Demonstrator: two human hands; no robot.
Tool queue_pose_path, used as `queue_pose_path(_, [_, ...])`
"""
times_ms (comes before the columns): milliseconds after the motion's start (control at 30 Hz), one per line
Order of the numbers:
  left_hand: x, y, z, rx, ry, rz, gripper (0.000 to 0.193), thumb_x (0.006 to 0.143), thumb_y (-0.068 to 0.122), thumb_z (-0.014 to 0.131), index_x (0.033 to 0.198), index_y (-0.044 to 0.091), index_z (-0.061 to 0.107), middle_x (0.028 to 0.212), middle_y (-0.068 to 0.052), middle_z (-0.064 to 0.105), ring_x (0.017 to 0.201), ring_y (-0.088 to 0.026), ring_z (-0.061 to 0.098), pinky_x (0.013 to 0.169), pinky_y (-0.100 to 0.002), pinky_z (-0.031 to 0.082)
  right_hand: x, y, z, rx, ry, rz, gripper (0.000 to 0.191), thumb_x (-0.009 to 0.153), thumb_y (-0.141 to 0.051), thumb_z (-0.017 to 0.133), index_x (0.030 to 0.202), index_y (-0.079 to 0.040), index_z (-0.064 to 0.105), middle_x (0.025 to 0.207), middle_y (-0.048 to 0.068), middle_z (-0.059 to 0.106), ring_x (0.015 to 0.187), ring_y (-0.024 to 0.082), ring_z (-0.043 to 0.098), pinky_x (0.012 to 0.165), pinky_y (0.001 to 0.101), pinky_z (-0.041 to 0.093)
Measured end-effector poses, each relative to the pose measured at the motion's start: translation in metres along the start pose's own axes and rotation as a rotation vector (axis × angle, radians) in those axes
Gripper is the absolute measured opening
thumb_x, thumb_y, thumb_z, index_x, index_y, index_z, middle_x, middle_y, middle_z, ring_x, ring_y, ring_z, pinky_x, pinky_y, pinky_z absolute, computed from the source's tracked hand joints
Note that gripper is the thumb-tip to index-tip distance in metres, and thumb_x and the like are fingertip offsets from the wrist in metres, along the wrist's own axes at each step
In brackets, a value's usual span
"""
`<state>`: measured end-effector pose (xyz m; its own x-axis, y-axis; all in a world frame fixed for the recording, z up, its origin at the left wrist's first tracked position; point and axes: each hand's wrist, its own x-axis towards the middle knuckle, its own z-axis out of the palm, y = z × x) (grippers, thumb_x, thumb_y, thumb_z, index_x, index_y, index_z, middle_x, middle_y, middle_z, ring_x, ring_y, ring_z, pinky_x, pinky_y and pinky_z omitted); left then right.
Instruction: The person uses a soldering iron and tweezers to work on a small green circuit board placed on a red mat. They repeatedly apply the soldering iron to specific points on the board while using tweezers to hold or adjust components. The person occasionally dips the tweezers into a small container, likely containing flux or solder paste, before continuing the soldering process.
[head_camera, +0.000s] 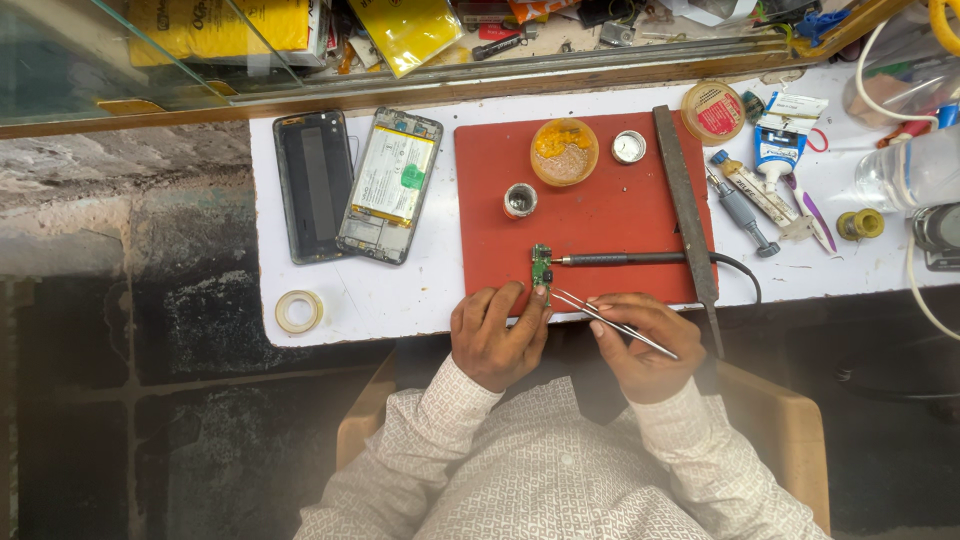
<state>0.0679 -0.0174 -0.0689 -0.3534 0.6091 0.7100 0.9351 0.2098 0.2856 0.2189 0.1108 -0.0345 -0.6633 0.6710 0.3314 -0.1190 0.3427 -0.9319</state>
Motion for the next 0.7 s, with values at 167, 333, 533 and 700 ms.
queue_pose_path(167, [-0.001, 0.0, 0.0, -0.015, 0.001, -0.008, 0.031, 0.09, 0.023, 0.079, 0.118, 0.01, 0.077, 0.112, -0.006, 0.067, 0.103, -0.023, 0.057, 0.091, -0.038, 0.047, 0.002, 0.001, 0.008, -0.109, 0.025, -0.029, 0.022, 0.084, 0.012, 0.075, 0.105, 0.004, 0.071, 0.107, 0.02, 0.074, 0.103, 0.027, 0.075, 0.091, 0.0329, 0.062])
queue_pose_path(333, [0.001, 0.001, 0.0, -0.02, -0.007, -0.021, 0.029, 0.09, 0.022, 0.079, 0.116, 0.01, 0.078, 0.112, -0.005, 0.067, 0.103, -0.023, 0.057, 0.09, -0.037, 0.047, 0.006, 0.002, 0.011, -0.147, 0.039, -0.054, 0.023, 0.084, 0.012, 0.075, 0.105, 0.004, 0.071, 0.108, 0.019, 0.075, 0.103, 0.026, 0.076, 0.09, 0.0324, 0.063])
queue_pose_path(533, [0.005, 0.003, -0.003, -0.041, -0.01, -0.046, 0.027, 0.09, 0.022, 0.08, 0.114, 0.01, 0.078, 0.113, -0.005, 0.067, 0.104, -0.023, 0.057, 0.091, -0.037, 0.047, 0.008, 0.0, 0.015, -0.15, 0.038, -0.056, 0.023, 0.084, 0.013, 0.074, 0.105, 0.004, 0.072, 0.108, 0.019, 0.075, 0.104, 0.026, 0.075, 0.09, 0.0325, 0.063])
queue_pose_path(700, [0.008, 0.006, -0.008, -0.056, -0.019, -0.075, 0.026, 0.089, 0.02, 0.079, 0.113, 0.01, 0.078, 0.114, -0.006, 0.066, 0.104, -0.024, 0.057, 0.092, -0.038, 0.046, 0.008, 0.001, 0.015, -0.165, 0.04, -0.049, 0.022, 0.084, 0.013, 0.075, 0.104, 0.004, 0.072, 0.107, 0.019, 0.075, 0.103, 0.026, 0.075, 0.09, 0.0319, 0.063])
